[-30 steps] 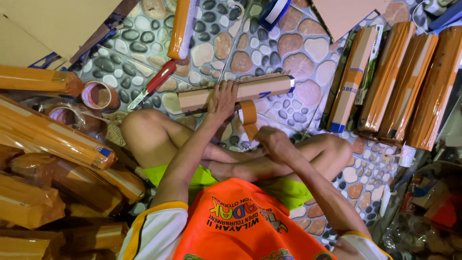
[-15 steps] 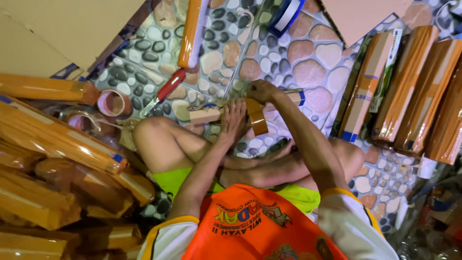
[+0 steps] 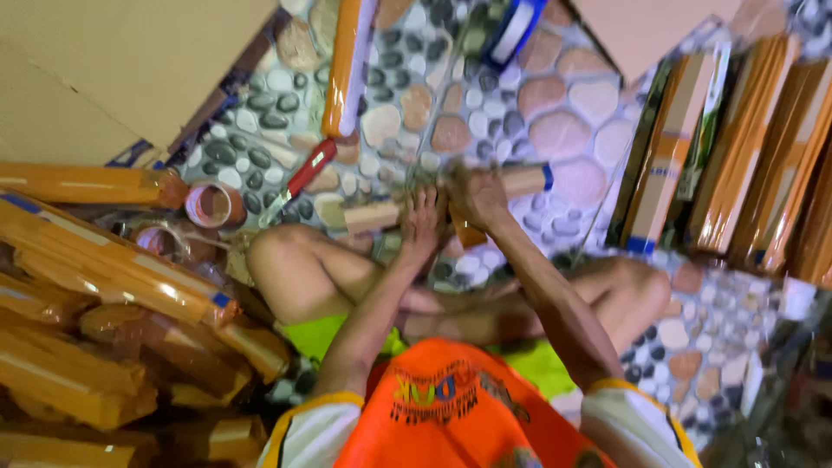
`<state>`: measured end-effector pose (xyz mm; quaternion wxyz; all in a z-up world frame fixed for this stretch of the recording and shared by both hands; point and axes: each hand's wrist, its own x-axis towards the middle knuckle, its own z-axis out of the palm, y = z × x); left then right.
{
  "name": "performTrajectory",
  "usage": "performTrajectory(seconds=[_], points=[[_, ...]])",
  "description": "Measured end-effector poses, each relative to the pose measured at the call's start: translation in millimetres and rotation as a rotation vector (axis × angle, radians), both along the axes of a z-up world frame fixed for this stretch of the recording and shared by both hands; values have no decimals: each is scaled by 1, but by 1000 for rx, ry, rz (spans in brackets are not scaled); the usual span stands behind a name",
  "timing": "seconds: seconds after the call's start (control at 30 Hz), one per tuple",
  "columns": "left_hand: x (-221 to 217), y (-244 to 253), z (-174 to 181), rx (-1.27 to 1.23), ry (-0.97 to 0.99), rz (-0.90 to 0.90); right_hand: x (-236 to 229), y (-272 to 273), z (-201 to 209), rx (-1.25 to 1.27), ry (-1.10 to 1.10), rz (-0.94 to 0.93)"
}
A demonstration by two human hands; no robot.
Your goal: The person sits on the floor and wraps multiple flat cardboard items in clear plastic film. They roll the film around the item, fold the ends, and secure the package with brown packing tape. The person uses a red utility knife to cut the film and tape as needed.
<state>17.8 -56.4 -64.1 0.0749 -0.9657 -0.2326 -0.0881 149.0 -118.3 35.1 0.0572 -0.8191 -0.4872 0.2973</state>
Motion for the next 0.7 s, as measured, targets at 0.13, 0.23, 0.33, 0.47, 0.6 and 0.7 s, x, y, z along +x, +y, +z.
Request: performTrajectory(seconds=[0.13, 0.23, 0.33, 0.47, 0.6, 0.7], points=[[10, 10, 11, 15, -49, 101, -36, -42, -2, 338, -186, -436], [5, 27, 31, -210, -9, 8, -45, -36, -4, 513, 132, -660], [-2, 48, 51, -438, 86, -192, -35, -23, -1, 730, 271, -651], [22, 65, 80, -71, -101, -131, -17, -19, 20, 199, 480, -634], [36, 75, 97, -795, 219, 5, -23, -105, 19, 122, 371, -561], [19, 39, 119, -1332, 288, 33, -19, -143, 31, 136, 438, -624]])
